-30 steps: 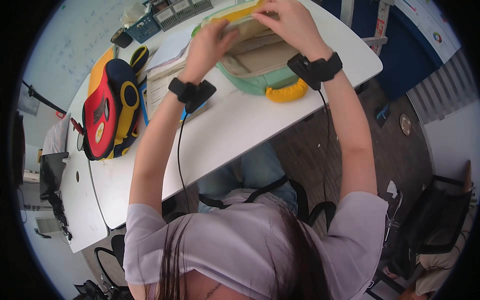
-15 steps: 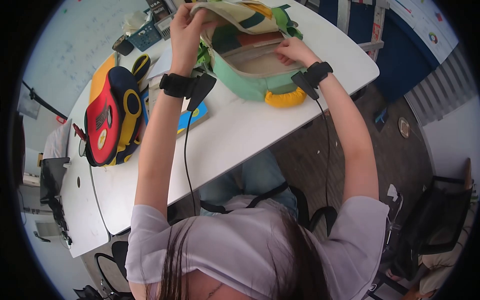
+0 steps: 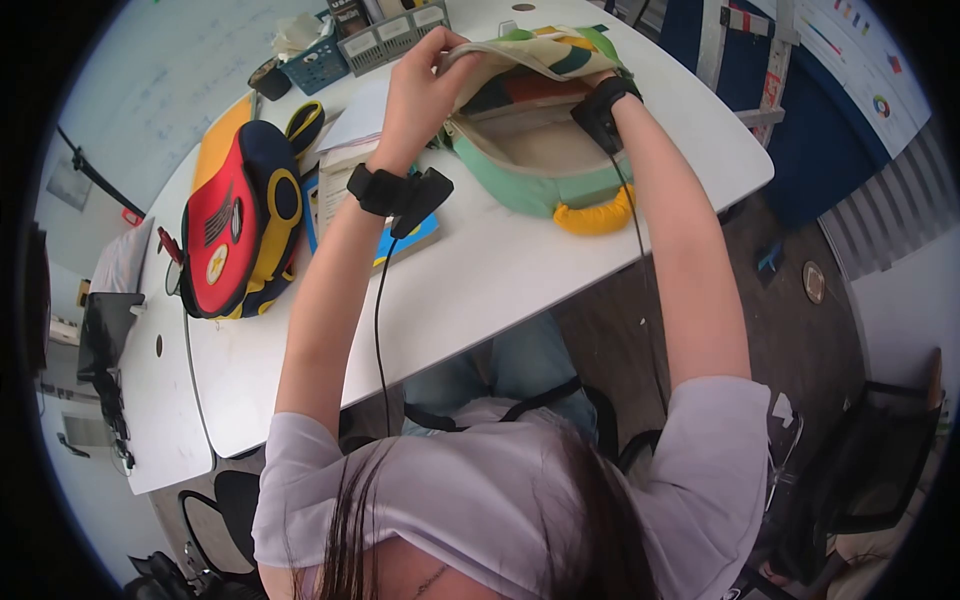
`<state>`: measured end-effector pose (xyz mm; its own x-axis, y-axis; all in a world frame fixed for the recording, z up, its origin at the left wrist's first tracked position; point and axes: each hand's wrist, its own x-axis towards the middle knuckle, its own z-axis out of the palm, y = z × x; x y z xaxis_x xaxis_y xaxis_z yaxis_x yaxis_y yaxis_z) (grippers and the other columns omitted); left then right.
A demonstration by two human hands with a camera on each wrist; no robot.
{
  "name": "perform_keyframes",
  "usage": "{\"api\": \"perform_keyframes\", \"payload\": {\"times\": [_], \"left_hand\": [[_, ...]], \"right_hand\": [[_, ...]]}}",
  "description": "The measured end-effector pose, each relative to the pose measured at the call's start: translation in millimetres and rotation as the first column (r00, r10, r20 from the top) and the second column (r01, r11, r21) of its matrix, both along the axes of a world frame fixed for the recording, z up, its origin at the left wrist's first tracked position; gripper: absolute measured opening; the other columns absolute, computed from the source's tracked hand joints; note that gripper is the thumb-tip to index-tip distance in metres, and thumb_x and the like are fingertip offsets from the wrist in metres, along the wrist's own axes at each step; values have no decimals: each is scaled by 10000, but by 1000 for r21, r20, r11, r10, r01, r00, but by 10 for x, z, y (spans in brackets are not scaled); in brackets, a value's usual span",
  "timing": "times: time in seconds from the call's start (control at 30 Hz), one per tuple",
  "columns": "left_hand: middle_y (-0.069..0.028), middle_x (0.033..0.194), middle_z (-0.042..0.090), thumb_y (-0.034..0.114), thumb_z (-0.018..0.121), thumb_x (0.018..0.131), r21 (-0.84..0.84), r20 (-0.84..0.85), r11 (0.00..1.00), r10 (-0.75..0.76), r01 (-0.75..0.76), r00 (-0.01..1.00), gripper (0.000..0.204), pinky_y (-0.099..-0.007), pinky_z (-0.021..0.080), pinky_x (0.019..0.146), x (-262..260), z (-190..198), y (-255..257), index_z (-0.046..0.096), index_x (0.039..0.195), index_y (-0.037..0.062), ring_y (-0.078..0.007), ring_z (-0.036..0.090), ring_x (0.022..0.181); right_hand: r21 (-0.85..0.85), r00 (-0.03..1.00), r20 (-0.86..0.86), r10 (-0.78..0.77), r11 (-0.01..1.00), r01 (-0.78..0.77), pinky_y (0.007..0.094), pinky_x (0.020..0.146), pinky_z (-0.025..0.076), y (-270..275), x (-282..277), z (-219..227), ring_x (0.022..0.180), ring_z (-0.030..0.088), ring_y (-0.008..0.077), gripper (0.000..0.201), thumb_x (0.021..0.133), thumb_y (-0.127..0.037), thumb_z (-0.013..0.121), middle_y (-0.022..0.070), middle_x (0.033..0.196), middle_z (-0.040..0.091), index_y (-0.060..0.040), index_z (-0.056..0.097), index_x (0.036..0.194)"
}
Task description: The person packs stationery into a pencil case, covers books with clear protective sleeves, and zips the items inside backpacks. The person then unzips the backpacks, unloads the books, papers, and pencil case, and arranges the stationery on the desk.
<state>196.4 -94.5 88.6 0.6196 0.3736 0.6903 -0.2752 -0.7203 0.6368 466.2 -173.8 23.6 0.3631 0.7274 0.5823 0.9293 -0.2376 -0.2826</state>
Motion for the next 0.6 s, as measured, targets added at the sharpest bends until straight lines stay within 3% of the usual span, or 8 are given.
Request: {"api": "perform_keyframes", "payload": {"times": [0.2, 0.27, 0.37, 0.47, 0.5, 0.6], "left_hand": [[-45, 613, 498, 158, 619, 789, 10, -13, 999, 33, -33, 999, 169, -245, 363, 535, -25, -26, 26, 551, 857, 19, -100, 397, 577], [-64, 634, 535, 155, 615, 792, 19, -39, 998, 64, -63, 997, 163, -252, 388, 553, -36, -94, 52, 556, 869, 24, -115, 449, 586], [-123, 741, 620, 217, 609, 798, 28, -148, 992, 122, -119, 981, 217, -307, 449, 625, -104, -192, 56, 565, 899, 29, -218, 592, 687], [-132, 760, 618, 254, 597, 803, 78, -255, 989, 142, -126, 956, 249, -347, 456, 658, -156, -373, 53, 563, 920, 37, -258, 605, 740], [-169, 899, 601, 266, 578, 815, 99, -406, 989, 139, -108, 903, 282, -358, 449, 724, -195, -369, 34, 546, 953, 23, -283, 588, 873], [-218, 1008, 558, 243, 577, 801, 32, -345, 998, 68, -61, 936, 270, -379, 452, 788, -133, -661, 17, 557, 918, 1, -349, 560, 900]], "right_hand": [[97, 976, -195, 93, 992, -75, 376, 944, 386, 200, -250, 168, 1117, 477, 276, 381, 853, -279, 552, 123, 1226, 503, -98, 501, 1185], [126, 957, -263, 121, 988, -90, 378, 945, 387, 169, -330, 183, 1117, 477, 275, 381, 854, -279, 550, 122, 1227, 502, -98, 500, 1186], [166, 915, -370, 161, 980, -105, 380, 946, 387, 368, -294, 274, 1116, 477, 274, 380, 857, -280, 547, 121, 1227, 502, -98, 498, 1187], [198, 858, -472, 200, 973, -118, 383, 946, 387, 291, -304, 271, 1116, 478, 272, 380, 859, -280, 544, 119, 1227, 502, -98, 496, 1188], [206, 838, -503, 211, 971, -121, 383, 947, 387, 276, -303, 282, 1116, 478, 272, 379, 860, -281, 544, 119, 1228, 502, -98, 496, 1188], [223, 769, -597, 229, 968, -115, 386, 948, 387, 284, -296, 298, 1116, 479, 271, 379, 862, -281, 541, 118, 1228, 502, -98, 494, 1189]]}}
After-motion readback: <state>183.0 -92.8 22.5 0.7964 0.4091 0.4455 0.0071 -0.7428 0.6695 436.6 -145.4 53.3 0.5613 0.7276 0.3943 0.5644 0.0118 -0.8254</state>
